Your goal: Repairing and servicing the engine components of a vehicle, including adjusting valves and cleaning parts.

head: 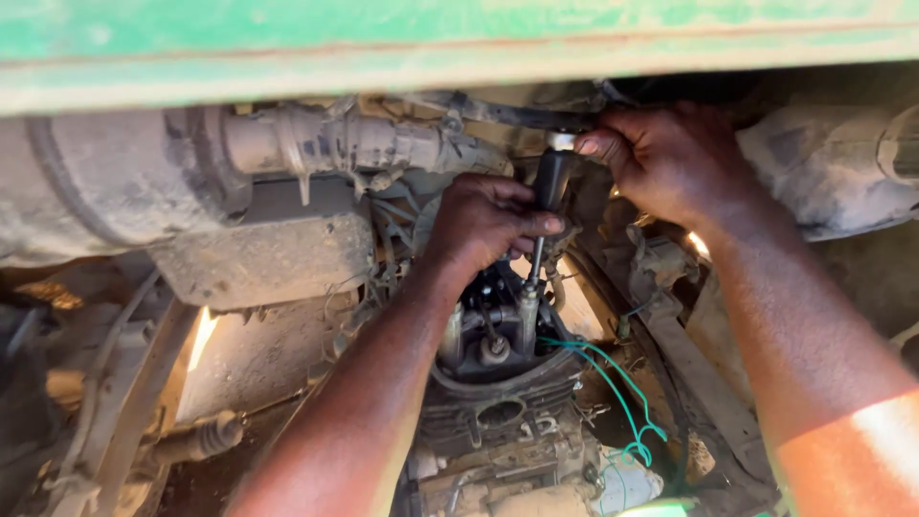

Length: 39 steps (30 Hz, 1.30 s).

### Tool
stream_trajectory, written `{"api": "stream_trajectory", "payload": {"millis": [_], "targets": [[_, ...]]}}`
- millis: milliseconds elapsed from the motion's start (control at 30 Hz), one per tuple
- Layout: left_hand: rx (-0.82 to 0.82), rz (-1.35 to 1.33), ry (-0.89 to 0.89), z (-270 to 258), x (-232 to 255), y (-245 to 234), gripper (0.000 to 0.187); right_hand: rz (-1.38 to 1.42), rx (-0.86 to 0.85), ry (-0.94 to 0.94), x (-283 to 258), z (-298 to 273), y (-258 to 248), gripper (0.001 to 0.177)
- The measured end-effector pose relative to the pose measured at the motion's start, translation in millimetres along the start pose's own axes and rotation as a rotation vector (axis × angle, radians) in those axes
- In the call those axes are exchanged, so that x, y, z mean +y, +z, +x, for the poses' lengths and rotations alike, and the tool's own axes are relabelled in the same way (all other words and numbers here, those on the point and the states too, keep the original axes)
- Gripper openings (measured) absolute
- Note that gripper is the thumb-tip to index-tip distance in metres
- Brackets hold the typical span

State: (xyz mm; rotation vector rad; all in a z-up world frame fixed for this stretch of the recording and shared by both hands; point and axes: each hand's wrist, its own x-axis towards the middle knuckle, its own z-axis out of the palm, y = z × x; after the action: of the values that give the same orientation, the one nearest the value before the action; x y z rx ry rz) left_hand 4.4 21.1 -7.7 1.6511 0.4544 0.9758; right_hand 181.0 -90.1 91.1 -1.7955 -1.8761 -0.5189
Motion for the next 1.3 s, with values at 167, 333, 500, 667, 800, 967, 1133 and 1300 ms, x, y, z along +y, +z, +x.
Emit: {"api": "stream_trajectory", "payload": {"millis": [167,333,500,667,800,967,1133,1300], "targets": [[0.091,-0.004,-0.034,4,-9,-8,0.036,-0.284,0.19,-0.004,-31,-13,3,0.027],[-0.023,-0.181,0.05,0,-3,3,0.041,-0.538,0.389,0.089,-52,-38,10,0.034],[-0.087,-0.138,0.08,-10,2,-5,0.032,-0.09,0.52,-0.275,-19,-19,22,0.03],[-0.065,0.028,-0.005,-9,6,4,0.029,0.984,0.037,-0.163,52,16,57,0.032],[-0.047,0.079,-0.02,-11,11,4,0.028,0.873,0.046,-0.129,40,8,49,0.034],[0.025,0.144,-0.031,-3,8,3,0.028,0.146,0.083,0.043,-7,-1,6,0.026],[0.067,0.042,-0.014,5,-5,0,0.027,0.07,0.179,0.005,-4,-7,16,0.026],[0.076,0.002,-0.059,2,2,-7,0.021,-0.005,0.308,-0.075,-13,-8,25,0.026]]}}
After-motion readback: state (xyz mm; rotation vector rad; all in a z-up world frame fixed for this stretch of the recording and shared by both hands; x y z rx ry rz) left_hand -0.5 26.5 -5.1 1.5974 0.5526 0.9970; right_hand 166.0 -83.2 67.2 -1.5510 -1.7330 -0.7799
